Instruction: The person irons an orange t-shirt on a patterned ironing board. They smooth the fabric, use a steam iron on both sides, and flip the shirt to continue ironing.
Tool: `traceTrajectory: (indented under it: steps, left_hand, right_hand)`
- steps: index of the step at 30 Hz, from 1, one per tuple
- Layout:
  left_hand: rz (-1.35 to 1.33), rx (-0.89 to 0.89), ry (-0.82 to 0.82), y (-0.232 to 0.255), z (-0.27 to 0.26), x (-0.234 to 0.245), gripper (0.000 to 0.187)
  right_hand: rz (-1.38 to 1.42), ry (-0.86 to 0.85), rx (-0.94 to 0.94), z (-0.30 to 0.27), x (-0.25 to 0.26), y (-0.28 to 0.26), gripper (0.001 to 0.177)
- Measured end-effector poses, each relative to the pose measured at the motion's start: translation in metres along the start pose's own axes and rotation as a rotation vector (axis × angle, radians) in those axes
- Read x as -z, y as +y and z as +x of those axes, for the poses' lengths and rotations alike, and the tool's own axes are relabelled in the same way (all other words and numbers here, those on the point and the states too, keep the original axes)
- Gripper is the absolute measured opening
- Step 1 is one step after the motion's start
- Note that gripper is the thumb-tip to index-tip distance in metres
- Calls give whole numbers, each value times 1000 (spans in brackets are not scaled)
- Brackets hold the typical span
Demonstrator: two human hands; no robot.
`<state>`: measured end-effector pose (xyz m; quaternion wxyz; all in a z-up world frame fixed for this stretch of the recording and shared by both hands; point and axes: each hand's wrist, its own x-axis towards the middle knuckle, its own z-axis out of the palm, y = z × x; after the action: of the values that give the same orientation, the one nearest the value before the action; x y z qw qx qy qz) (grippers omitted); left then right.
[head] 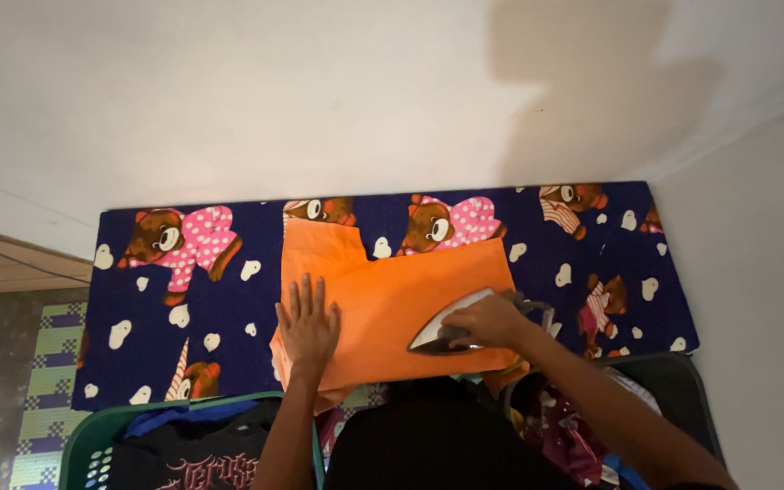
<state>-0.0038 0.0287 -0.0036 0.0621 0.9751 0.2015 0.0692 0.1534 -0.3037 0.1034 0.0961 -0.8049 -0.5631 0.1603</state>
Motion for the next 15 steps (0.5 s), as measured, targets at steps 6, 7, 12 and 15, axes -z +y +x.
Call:
traceTrajectory:
  steps: [6,7,12,15]
  left_hand:
    - [9,8,5,1,0,0,65]
    - [22,15,10,2,-1,0,64]
    - [49,62,57,3,-6,-1,60]
    - [94,80,131,2,-12,1,55]
  right_hand:
    - [-58,389,-157,22,-7,12,49]
    - [-46,396,-257,27,-5,15,48]
    - [-7,302,-513,45,5,18,46]
    - [-10,284,-386,44,10,10,45]
